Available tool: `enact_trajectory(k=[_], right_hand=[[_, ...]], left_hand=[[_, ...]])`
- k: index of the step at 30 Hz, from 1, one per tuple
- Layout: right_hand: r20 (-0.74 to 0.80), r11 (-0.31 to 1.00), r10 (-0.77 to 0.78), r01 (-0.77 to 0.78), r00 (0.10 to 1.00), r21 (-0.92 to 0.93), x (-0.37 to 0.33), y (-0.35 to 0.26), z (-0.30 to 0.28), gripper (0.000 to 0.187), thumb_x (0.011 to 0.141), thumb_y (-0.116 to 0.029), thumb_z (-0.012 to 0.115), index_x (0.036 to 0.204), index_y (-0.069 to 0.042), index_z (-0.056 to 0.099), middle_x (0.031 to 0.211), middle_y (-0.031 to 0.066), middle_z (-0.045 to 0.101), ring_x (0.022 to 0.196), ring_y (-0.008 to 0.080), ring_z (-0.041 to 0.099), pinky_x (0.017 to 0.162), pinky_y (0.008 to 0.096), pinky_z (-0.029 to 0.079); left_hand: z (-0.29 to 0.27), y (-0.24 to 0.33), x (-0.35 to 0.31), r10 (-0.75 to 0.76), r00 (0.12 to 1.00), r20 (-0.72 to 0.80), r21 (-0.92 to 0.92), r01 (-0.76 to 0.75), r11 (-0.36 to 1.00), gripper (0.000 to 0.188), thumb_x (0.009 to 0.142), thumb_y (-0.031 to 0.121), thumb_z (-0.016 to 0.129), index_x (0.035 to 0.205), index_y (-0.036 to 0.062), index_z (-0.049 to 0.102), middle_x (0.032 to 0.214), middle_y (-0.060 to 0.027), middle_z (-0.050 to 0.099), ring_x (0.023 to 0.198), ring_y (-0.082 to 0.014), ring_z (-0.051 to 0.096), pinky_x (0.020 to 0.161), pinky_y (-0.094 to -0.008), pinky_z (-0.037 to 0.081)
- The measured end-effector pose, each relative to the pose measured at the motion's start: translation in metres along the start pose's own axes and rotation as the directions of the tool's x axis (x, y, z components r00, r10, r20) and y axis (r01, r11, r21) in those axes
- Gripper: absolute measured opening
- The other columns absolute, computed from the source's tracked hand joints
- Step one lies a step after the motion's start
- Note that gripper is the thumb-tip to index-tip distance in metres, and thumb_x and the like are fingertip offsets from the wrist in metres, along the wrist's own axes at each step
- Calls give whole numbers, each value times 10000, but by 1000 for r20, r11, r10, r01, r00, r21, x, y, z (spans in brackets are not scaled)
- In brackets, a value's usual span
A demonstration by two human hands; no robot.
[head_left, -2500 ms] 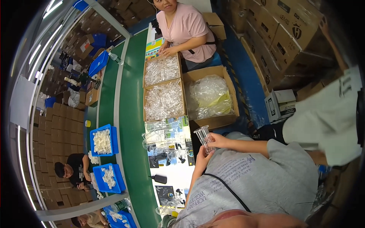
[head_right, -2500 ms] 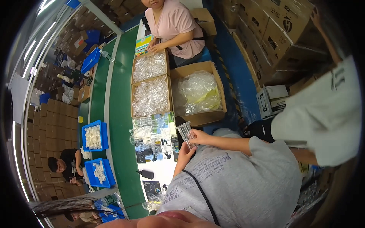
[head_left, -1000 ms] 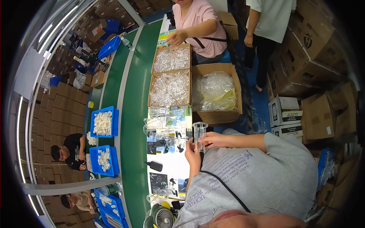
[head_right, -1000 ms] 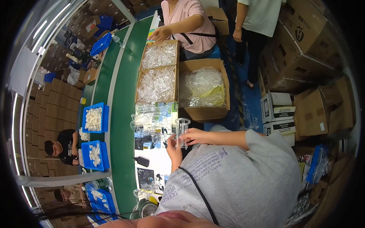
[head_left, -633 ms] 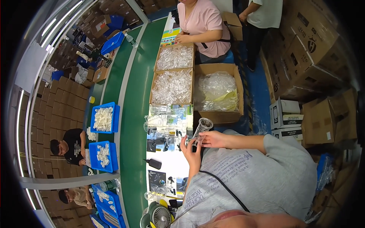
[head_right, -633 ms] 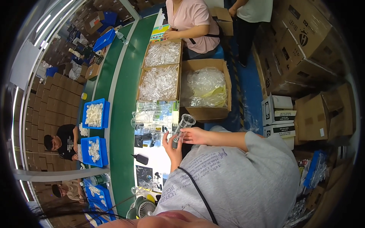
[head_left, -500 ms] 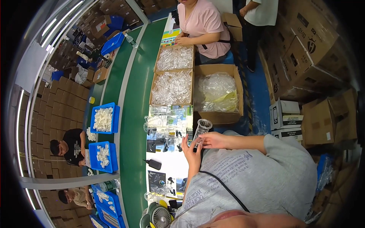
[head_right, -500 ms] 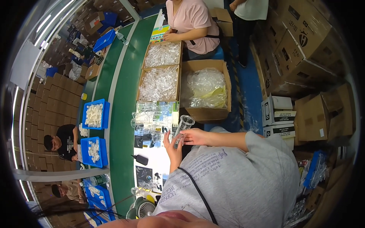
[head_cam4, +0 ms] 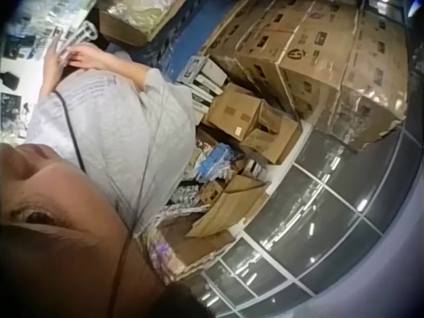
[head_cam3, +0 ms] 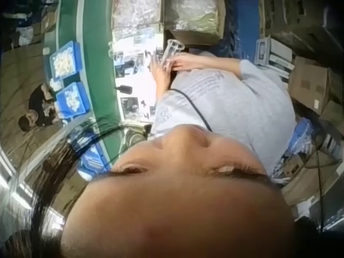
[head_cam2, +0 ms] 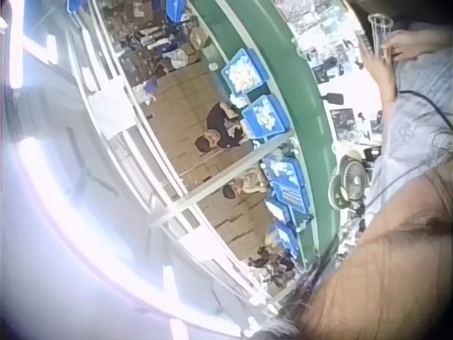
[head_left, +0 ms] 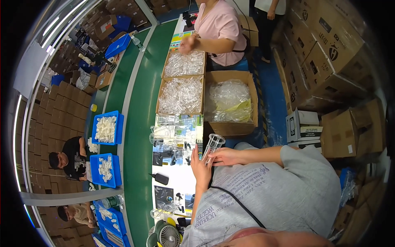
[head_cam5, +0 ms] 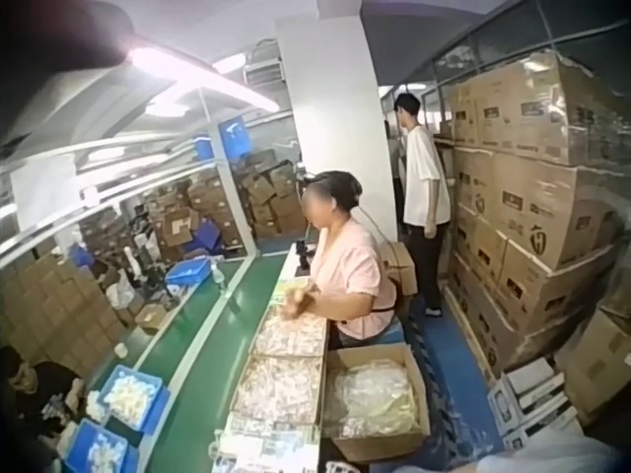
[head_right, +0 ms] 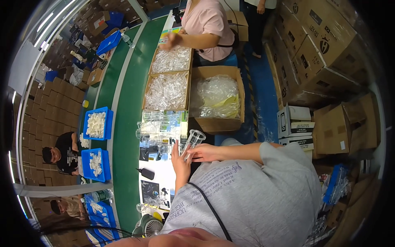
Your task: Sorting and inspecting plastic cups and lids at a factory workstation.
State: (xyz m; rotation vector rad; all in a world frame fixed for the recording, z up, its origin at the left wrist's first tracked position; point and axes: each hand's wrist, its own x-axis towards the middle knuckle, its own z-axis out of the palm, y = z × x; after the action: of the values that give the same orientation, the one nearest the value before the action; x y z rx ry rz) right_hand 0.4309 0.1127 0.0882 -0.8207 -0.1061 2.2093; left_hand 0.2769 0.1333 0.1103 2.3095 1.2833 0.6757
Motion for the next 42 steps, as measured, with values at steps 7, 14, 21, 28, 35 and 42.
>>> enact_trajectory(k=[7,14,21,28,35,42], right_hand=[[4,993,-57,58,998,-104,-5,-4,10,191,809,-183,622,943,-103,511,992,10,545,966,129,530,903,314,421],[17,985,-103,104,995,-139,-3,-3,10,248,817,-195,613,1020,-131,487,1043,11,539,987,125,523,908,317,414],[-94,992,-95,86,991,-97,0,-9,5,296,850,-256,558,1086,-94,482,1055,98,542,992,206,531,868,356,447],[-56,996,-24,18,998,-91,3,-11,3,261,893,-217,460,1098,-57,483,1079,120,542,1014,222,529,887,354,436],[-79,993,33,-41,996,-109,4,-14,7,257,895,-205,452,1111,-67,477,1108,102,532,1022,203,520,870,326,429],[-79,989,66,-75,995,-127,10,-18,7,255,893,-204,455,1107,-66,480,1090,97,544,995,191,528,835,311,442]], left_hand=[[4,-5,1,-30,1000,0,-163,30,986,281,798,160,595,1077,129,621,1284,-96,429,1135,-282,422,949,-353,331],[10,-9,-2,-57,998,-38,-266,45,963,269,802,120,585,1064,67,616,1236,-97,486,1093,-262,476,909,-329,375],[-22,-20,15,-609,784,-119,-790,296,536,241,831,52,507,1037,-45,588,1123,-128,569,1059,-208,515,873,-270,400],[-54,-35,3,-529,773,-350,-711,150,688,252,799,1,514,1034,-50,592,1140,-140,557,1070,-203,508,914,-284,364],[-62,-22,-10,-669,705,-236,-938,14,346,234,775,14,567,983,-88,598,1156,-170,529,1004,-229,538,879,-319,414],[-68,-25,-32,-396,918,-15,-985,-81,-151,146,715,182,682,841,110,664,1060,-85,603,824,-190,574,765,-399,439]])
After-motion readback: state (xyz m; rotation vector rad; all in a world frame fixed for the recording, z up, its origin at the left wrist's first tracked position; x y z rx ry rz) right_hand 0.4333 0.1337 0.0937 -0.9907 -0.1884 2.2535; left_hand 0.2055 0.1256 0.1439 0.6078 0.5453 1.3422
